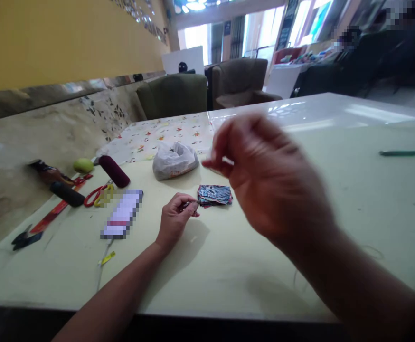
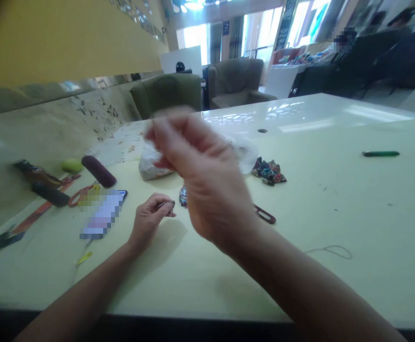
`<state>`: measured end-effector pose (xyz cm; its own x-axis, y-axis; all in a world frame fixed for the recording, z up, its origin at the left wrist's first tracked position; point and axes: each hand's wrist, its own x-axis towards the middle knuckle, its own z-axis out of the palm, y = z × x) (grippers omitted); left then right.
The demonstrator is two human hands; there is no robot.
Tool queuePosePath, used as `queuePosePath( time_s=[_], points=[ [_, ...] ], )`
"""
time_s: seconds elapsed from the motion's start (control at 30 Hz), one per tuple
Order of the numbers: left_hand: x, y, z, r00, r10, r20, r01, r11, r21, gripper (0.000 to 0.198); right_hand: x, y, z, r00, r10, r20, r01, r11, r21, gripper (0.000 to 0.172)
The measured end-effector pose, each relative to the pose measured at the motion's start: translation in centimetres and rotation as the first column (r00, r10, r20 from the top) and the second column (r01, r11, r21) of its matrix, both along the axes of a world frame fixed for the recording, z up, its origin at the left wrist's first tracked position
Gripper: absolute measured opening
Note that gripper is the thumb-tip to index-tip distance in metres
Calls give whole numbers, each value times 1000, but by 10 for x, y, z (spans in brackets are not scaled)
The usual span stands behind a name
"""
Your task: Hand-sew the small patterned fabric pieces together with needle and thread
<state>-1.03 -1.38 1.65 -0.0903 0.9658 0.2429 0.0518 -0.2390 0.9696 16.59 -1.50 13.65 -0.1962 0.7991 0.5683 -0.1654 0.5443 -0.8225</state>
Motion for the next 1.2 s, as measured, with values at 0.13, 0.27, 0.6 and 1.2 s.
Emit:
queuePosePath(
  time_s=[0.13,0.27,0.6,1.2],
  points=[
    [-1,2,-2,992,-15,128,29,993,-112,22,-9,19,-64,983,12,182,26,979,-204,17],
    [-1,3,-2,986,-4,164,27,990,-136,25,-2,32,-108,892,-121,436,140,990,-12,14],
    [0,0,-2,984,-10,180,37,988,-147,25,-1,30,-111,835,-207,510,124,973,192,14],
    [1,0,1,989,16,145,2,992,-128,26,0,31,-112,817,-208,537,103,971,218,15]
  ],
)
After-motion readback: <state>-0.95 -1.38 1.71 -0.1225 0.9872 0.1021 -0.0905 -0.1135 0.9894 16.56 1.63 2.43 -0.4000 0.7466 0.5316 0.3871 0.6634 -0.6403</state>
